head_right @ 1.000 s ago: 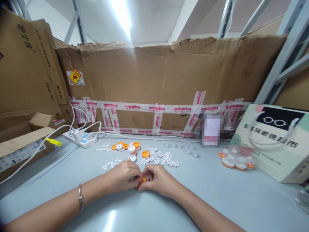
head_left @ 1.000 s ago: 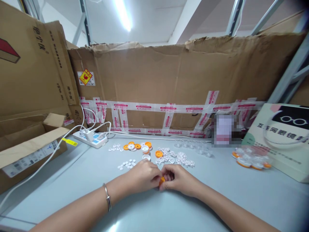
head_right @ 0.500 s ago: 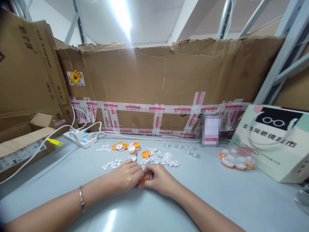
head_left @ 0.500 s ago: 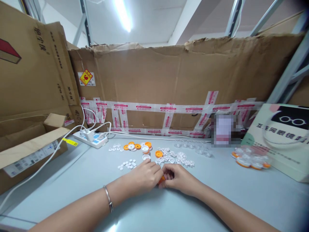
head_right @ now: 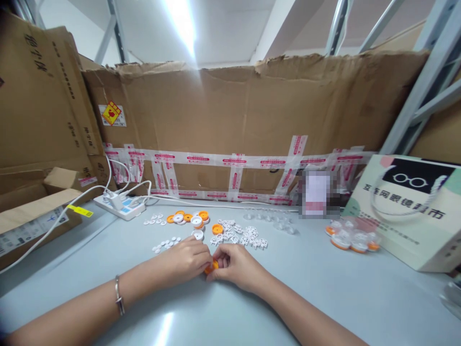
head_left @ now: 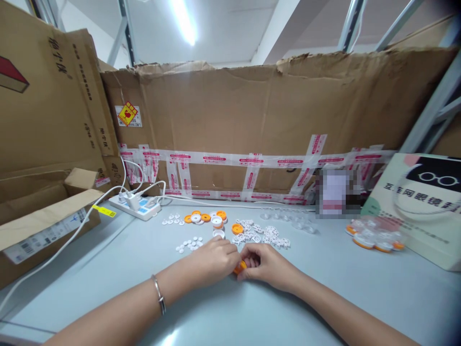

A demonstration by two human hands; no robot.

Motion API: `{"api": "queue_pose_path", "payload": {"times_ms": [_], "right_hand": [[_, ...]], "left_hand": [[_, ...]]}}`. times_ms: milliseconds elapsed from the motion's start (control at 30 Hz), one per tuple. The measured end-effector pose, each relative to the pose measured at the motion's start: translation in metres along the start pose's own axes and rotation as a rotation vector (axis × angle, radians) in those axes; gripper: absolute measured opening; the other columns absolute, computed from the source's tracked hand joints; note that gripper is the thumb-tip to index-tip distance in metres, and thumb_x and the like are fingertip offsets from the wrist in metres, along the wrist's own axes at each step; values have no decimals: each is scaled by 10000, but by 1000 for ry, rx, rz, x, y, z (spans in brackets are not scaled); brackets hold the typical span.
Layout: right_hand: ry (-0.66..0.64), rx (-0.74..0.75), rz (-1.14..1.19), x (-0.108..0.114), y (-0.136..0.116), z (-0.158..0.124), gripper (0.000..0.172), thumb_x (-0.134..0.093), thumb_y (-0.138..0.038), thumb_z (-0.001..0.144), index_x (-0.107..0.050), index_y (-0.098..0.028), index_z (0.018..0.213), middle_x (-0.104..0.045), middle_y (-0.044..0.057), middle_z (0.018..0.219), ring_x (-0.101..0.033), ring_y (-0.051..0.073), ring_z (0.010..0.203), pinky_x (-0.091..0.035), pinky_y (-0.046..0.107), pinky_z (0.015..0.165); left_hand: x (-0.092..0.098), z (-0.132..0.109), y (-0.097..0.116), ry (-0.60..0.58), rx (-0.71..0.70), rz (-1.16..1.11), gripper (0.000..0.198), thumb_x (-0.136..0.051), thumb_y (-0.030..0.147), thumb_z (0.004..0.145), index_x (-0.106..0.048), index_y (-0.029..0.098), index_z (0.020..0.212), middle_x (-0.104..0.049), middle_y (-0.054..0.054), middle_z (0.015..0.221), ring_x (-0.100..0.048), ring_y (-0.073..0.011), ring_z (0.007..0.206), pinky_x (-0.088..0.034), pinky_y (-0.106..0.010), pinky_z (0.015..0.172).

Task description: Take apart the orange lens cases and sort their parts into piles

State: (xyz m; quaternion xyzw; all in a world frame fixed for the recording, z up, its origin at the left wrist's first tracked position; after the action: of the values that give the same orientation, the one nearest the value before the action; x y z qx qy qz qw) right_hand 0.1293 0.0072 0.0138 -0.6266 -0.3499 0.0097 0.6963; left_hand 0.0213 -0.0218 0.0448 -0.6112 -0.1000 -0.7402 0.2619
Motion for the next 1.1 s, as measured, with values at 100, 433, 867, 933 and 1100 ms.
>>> {"api": "queue_pose_path", "payload": {"times_ms": [100,433,867,933,1100], "right_hand": [[3,-1,2,0,0,0,251,-742,-243,522,-532,-158,629,-403,-83,522,-341,68,511,-259,190,460],[-3,-1,5,0,0,-1,265,-752,-277,513,-557,-155,645,-408,-81,523,-344,70,509,-261,195,462],[-19,-32,-11,0,3,-4,273,-744,-290,535,-589,-160,718,-462,-60,577,-384,80,543,-296,192,485],[-25,-22,-18,0,2,-4,265,-738,-285,544,-588,-158,722,-461,-58,584,-385,80,548,-299,192,489],[-33,1,-53,1,-1,-6,241,-712,-280,571,-592,-169,747,-479,-50,608,-400,87,559,-317,196,502]], "left_hand": [[2,0,1,9,-26,35,101,-532,167,818,-576,137,733,-589,-32,692,-525,-151,657,-386,-263,641],[-2,3,-3,72,51,-30,121,-510,168,808,-568,147,704,-588,-6,657,-527,-132,642,-375,-263,663],[39,-111,-155,-478,969,-88,144,-456,98,531,-580,159,570,-600,-27,588,-528,-156,549,-320,-213,461],[27,-112,-155,-544,950,-156,150,-461,104,502,-591,159,553,-604,-16,569,-537,-155,543,-338,-205,457],[17,-103,-144,-592,938,-198,162,-460,98,478,-602,144,539,-606,-25,549,-541,-169,534,-350,-214,449]]}}
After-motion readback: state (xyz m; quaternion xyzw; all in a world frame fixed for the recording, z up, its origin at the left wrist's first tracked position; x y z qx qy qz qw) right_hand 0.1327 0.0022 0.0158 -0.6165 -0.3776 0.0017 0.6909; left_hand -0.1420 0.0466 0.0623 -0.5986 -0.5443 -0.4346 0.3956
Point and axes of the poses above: each hand's wrist, its own z-axis towards the middle knuckle, its own x-axis out of the back of the hand, y = z × x, the point moved 5 cm from there along z, towards the middle knuckle
